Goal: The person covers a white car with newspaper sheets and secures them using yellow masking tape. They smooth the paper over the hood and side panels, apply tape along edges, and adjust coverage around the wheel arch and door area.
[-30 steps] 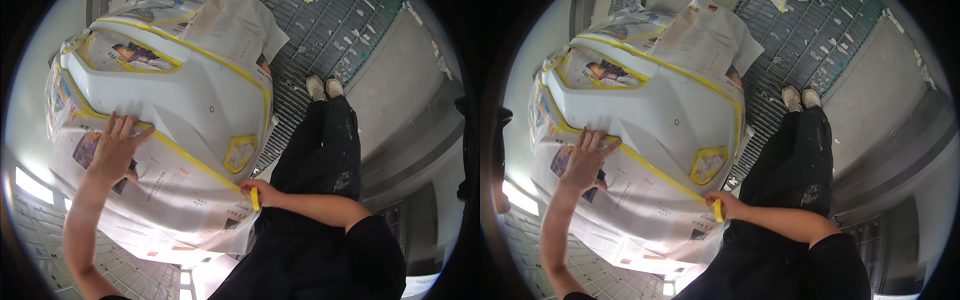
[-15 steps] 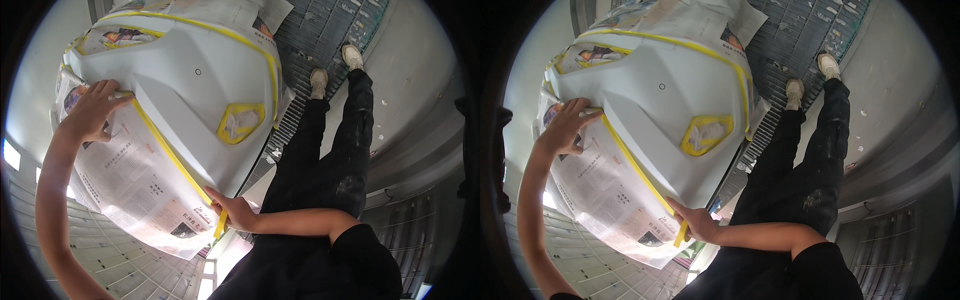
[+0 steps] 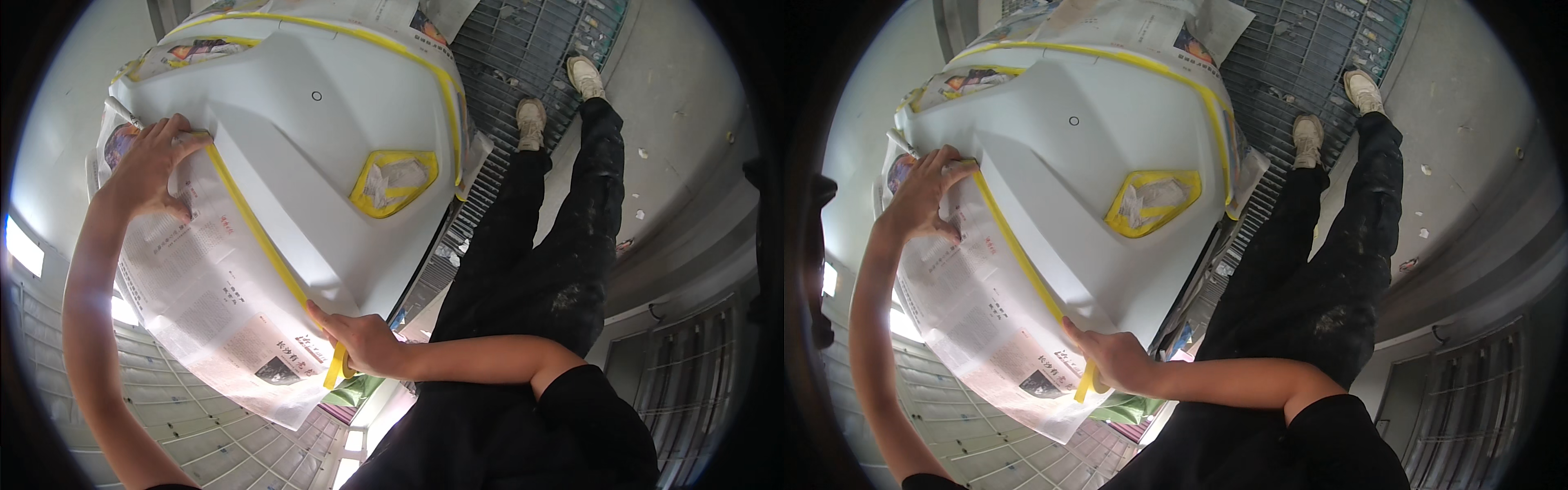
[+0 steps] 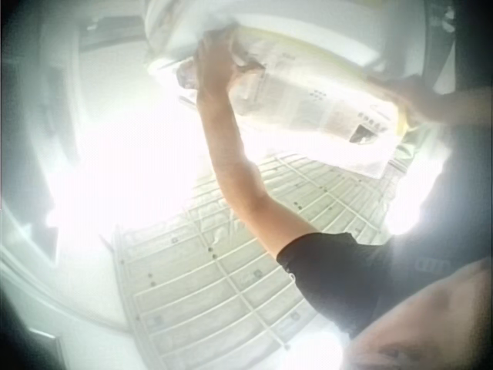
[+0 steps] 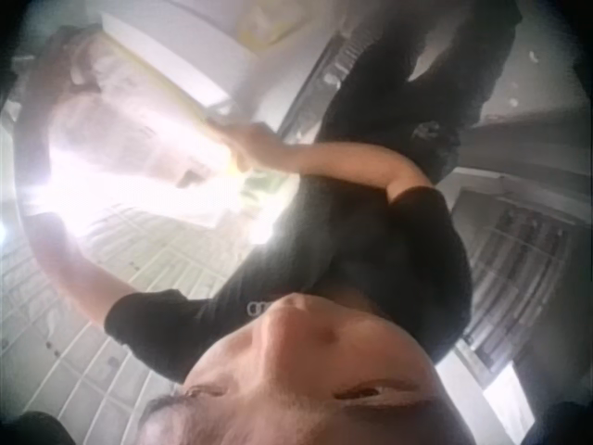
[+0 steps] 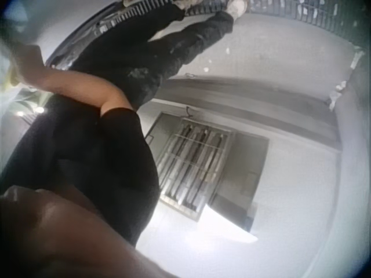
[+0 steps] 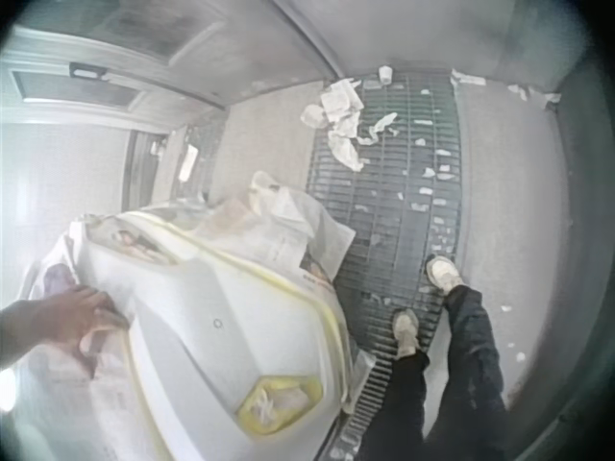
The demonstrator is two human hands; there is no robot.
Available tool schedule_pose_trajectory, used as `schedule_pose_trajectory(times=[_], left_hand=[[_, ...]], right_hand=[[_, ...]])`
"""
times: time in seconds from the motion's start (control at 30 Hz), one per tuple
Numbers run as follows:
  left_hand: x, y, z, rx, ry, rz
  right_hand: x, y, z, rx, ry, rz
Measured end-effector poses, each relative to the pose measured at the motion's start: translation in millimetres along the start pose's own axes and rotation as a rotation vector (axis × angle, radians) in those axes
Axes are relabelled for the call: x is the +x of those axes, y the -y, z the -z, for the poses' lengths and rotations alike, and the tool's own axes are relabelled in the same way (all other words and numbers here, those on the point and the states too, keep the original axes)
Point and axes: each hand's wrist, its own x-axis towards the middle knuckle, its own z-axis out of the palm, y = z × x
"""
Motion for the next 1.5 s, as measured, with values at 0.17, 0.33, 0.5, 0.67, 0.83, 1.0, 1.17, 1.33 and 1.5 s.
schedule_pose_trajectory(times=[0.17, 0.33, 0.5, 0.67, 0.83, 1.0, 1.17, 1.33, 1.5], left_hand=[[2, -3, -1, 0.024, 0.000, 0.005], [2, -3, -1, 0.015, 0.010, 0.003], [4, -4, -2, 0.011, 0.029, 0.015], [7, -6, -2, 0.028, 0.034, 0.006], [7, -10, -2, 0.033, 0.039, 0.021], [4, -13, -3, 0.001, 0.026, 0.024], [-1, -17, -9, -0.067, -0.028, -0.079], [-11, -25, -19, -0.068, -0.076, -0.104], [-15, -33, -26, -0.098, -0.111, -0.118]], right_hand=[[-2, 4, -5, -0.001, 0.078, -0.004], [1, 3, -5, -0.028, 0.039, -0.008], [3, 0, -7, 0.032, 0.077, 0.009], [3, -3, -9, 0.006, 0.086, -0.001], [5, -7, -10, -0.024, 0.125, -0.012], [9, -12, -11, -0.031, 0.169, -0.047], [10, -15, -12, -0.058, 0.168, -0.036], [13, -14, -11, -0.080, 0.186, -0.043], [14, -9, -6, -0.028, 0.200, -0.064]])
